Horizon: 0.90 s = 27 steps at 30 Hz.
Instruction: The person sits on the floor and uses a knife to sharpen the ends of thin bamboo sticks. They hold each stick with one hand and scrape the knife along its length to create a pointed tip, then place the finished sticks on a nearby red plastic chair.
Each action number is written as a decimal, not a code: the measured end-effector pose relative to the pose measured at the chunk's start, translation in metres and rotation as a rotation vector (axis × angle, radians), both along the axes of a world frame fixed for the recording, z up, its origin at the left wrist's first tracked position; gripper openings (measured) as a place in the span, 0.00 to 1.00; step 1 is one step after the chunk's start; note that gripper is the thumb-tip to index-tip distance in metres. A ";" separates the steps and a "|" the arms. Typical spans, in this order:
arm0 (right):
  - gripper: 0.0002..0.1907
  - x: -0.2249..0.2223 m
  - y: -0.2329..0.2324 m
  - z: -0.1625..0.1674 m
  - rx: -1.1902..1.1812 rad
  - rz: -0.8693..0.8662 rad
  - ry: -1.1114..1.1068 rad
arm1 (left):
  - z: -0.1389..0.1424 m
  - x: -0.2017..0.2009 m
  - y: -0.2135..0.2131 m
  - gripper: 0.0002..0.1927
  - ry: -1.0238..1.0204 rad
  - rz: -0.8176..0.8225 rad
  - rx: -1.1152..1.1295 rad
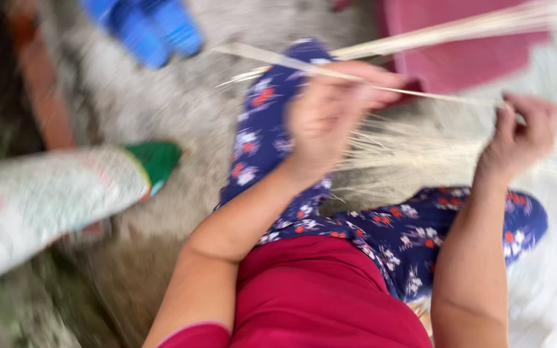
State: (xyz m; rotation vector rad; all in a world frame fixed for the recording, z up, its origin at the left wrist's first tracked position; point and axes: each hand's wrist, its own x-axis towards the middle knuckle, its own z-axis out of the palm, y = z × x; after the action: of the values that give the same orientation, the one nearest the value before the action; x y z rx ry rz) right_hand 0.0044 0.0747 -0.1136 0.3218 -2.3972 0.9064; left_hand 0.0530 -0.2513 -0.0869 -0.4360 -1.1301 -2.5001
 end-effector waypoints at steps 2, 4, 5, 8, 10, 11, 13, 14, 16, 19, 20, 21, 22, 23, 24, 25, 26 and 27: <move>0.15 0.011 -0.001 0.016 -0.055 -0.044 0.021 | 0.014 0.006 -0.005 0.06 -0.066 0.021 -0.034; 0.18 0.032 0.002 0.032 -0.123 -0.066 0.042 | 0.026 0.009 -0.002 0.05 -0.127 0.059 -0.089; 0.21 0.043 0.010 0.039 -0.187 -0.056 0.064 | 0.029 0.010 0.002 0.04 -0.152 0.077 -0.122; 0.16 0.103 0.061 0.053 -0.513 -0.302 0.111 | 0.027 0.011 0.017 0.04 -0.170 0.051 -0.233; 0.11 0.151 0.100 0.039 -0.784 -0.430 0.174 | 0.019 0.014 0.024 0.05 -0.169 0.009 -0.286; 0.10 0.171 0.119 0.027 -0.917 -0.436 0.224 | 0.015 0.012 0.030 0.06 -0.162 -0.017 -0.300; 0.08 0.204 0.146 -0.001 -1.073 -0.478 0.237 | 0.009 0.012 0.040 0.06 -0.157 -0.058 -0.325; 0.08 0.215 0.149 -0.022 -1.096 -0.523 0.194 | 0.003 0.014 0.043 0.06 -0.163 -0.075 -0.338; 0.12 0.225 0.140 -0.048 -0.793 -0.953 -0.236 | 0.006 0.016 0.050 0.06 -0.184 -0.100 -0.347; 0.11 0.231 0.062 -0.097 -0.924 -0.839 -0.741 | 0.016 0.015 0.061 0.06 -0.214 -0.115 -0.342; 0.11 0.232 0.041 -0.104 -0.940 -0.815 -0.823 | 0.017 0.016 0.063 0.06 -0.220 -0.120 -0.346; 0.11 0.235 0.029 -0.105 -0.957 -0.802 -0.890 | 0.022 0.014 0.069 0.06 -0.231 -0.124 -0.352; 0.11 0.241 0.020 -0.111 -0.965 -0.797 -0.929 | 0.022 0.015 0.071 0.06 -0.230 -0.137 -0.357; 0.11 0.244 0.014 -0.111 -0.970 -0.801 -0.956 | 0.025 0.016 0.073 0.06 -0.229 -0.146 -0.361; 0.10 0.247 0.010 -0.110 -0.975 -0.805 -0.973 | 0.026 0.016 0.075 0.06 -0.229 -0.154 -0.368; 0.10 0.249 0.008 -0.108 -0.983 -0.804 -0.995 | 0.027 0.017 0.076 0.06 -0.231 -0.162 -0.361; 0.10 0.249 0.010 -0.106 -0.984 -0.799 -0.997 | 0.028 0.017 0.077 0.06 -0.231 -0.166 -0.354; 0.10 0.248 0.013 -0.105 -0.983 -0.794 -1.005 | 0.028 0.017 0.077 0.07 -0.229 -0.171 -0.344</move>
State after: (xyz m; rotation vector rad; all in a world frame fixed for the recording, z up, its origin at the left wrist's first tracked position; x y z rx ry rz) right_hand 0.2528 0.0875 -0.2189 -1.6326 -2.0454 1.8726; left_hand 0.0700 -0.1742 -0.0588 -0.3541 -1.6924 -2.5524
